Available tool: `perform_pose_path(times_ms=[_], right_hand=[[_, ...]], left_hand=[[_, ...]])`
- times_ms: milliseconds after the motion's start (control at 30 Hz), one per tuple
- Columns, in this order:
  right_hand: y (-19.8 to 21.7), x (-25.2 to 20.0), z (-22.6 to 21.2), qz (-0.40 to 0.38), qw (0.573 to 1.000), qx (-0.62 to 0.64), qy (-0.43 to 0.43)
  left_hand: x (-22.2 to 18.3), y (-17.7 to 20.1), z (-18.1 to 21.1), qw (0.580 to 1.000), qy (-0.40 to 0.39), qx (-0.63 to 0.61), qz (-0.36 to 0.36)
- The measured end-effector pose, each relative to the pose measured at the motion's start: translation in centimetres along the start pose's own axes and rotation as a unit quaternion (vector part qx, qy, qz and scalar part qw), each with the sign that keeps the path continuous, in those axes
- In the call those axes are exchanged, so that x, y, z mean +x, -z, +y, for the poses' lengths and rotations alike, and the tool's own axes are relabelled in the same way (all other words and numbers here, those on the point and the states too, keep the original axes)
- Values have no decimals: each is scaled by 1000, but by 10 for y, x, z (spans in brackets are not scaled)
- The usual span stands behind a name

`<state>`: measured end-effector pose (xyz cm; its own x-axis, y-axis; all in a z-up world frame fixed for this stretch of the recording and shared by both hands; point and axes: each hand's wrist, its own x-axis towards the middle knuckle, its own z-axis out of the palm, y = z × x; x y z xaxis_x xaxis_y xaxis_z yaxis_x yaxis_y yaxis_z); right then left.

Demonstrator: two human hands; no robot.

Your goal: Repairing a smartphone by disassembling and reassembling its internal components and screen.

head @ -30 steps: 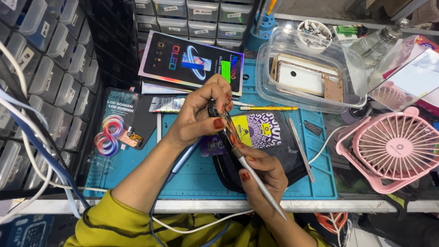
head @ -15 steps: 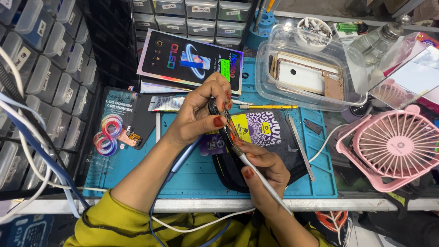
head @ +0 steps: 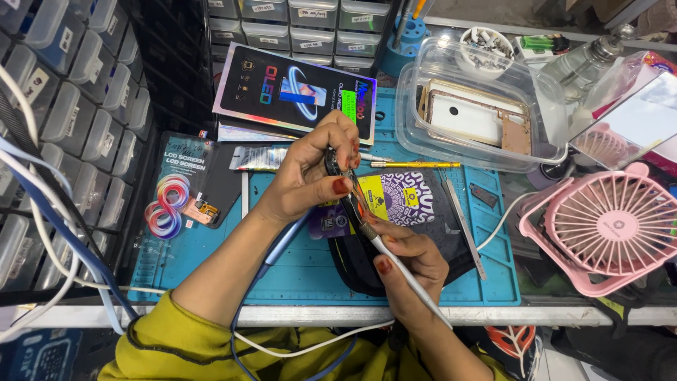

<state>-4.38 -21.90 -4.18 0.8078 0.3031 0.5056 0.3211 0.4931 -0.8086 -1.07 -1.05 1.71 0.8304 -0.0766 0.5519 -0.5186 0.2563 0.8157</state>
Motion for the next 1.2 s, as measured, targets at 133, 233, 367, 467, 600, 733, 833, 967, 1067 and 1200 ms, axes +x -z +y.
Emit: perform_pose_path(times_ms=[133,233,367,467,600,733,833,967,1067,1200], right_hand=[[1,0,2,6,1000,6,-2],[3,0,5,19,999,25,-7],[6,0,10,42,998,42,-14],[5,5,7,40,997,67,-25],[13,4,9,48,995,76,-40],[18,3,9,73,989,106,-70],[22,1,10,96,986,112,-82],[23,4,10,114,979,141,-94],[28,3,11,135,972,151,-117],[28,4,22,163,972,150,-79]], left_hand=[[0,1,0,1000,2,5,-1],[0,0,-1,1000,7,7,4],[0,-1,-2,1000,1,7,8],[1,-1,-3,1000,-9,22,8],[2,-3,-3,999,4,26,21],[2,-3,-13,997,-34,61,30],[1,-3,-13,995,-30,81,41],[2,-4,-18,996,-20,72,55],[2,-6,-19,996,0,66,66],[2,-11,-37,993,-35,-3,114]])
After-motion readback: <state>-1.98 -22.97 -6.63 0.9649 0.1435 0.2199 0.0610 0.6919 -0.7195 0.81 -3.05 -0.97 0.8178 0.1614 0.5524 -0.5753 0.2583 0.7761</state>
